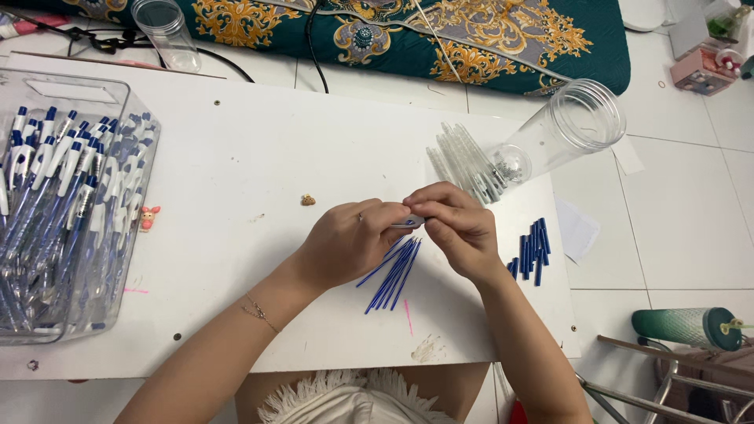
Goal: The person assembles pens by inserting ink cartridges into pen barrels and then attaching blue caps by hand.
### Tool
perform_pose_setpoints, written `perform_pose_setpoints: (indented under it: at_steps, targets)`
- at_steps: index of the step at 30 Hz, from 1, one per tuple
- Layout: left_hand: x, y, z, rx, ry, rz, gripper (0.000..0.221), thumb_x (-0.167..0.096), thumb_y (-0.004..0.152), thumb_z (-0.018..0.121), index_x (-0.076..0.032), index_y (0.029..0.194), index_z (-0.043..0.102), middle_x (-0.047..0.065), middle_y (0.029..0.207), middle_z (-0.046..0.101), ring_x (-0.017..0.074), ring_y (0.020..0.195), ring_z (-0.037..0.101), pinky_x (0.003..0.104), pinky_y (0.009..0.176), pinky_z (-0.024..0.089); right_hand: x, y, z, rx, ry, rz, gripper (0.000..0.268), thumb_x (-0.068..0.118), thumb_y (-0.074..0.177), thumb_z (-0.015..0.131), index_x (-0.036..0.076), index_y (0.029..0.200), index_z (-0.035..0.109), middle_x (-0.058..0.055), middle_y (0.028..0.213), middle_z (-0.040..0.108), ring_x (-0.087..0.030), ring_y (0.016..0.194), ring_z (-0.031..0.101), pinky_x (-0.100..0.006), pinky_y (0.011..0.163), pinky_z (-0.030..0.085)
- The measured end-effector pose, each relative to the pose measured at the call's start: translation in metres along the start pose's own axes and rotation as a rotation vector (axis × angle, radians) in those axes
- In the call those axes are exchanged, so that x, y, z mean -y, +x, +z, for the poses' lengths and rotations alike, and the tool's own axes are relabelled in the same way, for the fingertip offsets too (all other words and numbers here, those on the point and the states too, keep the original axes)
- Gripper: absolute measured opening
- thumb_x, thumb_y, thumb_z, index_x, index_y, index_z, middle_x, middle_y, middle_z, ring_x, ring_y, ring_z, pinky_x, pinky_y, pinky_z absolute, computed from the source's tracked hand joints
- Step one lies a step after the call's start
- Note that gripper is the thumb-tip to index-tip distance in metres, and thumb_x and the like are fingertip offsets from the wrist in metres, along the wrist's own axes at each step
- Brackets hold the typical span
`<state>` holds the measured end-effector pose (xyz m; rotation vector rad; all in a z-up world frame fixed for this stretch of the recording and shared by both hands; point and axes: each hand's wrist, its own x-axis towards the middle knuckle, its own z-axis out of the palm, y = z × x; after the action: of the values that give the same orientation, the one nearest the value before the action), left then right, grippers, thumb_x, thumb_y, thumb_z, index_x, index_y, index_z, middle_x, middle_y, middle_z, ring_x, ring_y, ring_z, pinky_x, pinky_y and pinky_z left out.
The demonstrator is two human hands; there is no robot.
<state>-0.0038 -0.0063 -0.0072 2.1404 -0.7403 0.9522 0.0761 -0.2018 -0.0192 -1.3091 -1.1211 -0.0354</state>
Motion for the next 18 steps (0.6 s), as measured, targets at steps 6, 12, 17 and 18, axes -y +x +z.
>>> perform_pose_setpoints:
  at_steps: [6,12,17,18]
  targets:
    - [-0.003,0.008,-0.013,-0.023,0.072,0.057,0.031,-0.016,0.1,0.064,-0.016,0.115,0.036,0.002,0.076,0.067,0.0111,0.056,0.063,0.021,0.046,0.053,0.001,-0.002,0.002,0.038,0.04,0.044,0.027,0.009,0.098,0.06,-0.003,0.12,0.071,-0.032,0.109,0.07,-0.033,0.089,0.071,-0.045,0.077,0.06]
    - [0.039,0.001,-0.063,-0.218,0.759,0.239,0.02,-0.008,0.099,0.054,-0.015,0.112,0.068,0.006,0.081,0.06,0.0208,0.067,0.055,0.033,0.061,0.049,-0.006,0.003,-0.012,-0.078,-0.164,0.013,0.047,0.019,0.107,0.05,-0.006,0.146,0.051,-0.021,0.113,0.068,-0.021,0.096,0.064,-0.033,0.083,0.055]
    - [0.056,-0.009,-0.149,-0.406,1.478,-0.362,0.035,0.01,0.096,0.056,-0.014,0.12,0.064,0.006,0.103,0.066,0.0261,0.09,0.058,0.039,0.073,0.046,0.019,0.017,-0.044,-0.309,-1.07,-0.245,0.01,-0.002,0.104,0.061,-0.007,0.112,0.065,-0.022,0.108,0.069,-0.038,0.098,0.064,-0.047,0.09,0.049]
    - [0.064,-0.027,-0.159,-0.41,1.476,-0.352,0.035,0.01,0.096,0.056,-0.014,0.12,0.064,0.006,0.103,0.066,0.0261,0.09,0.058,0.039,0.073,0.046,0.025,0.022,-0.055,-0.318,-1.074,-0.249,0.01,-0.002,0.104,0.061,-0.007,0.112,0.065,-0.022,0.108,0.069,-0.038,0.098,0.064,-0.047,0.09,0.049]
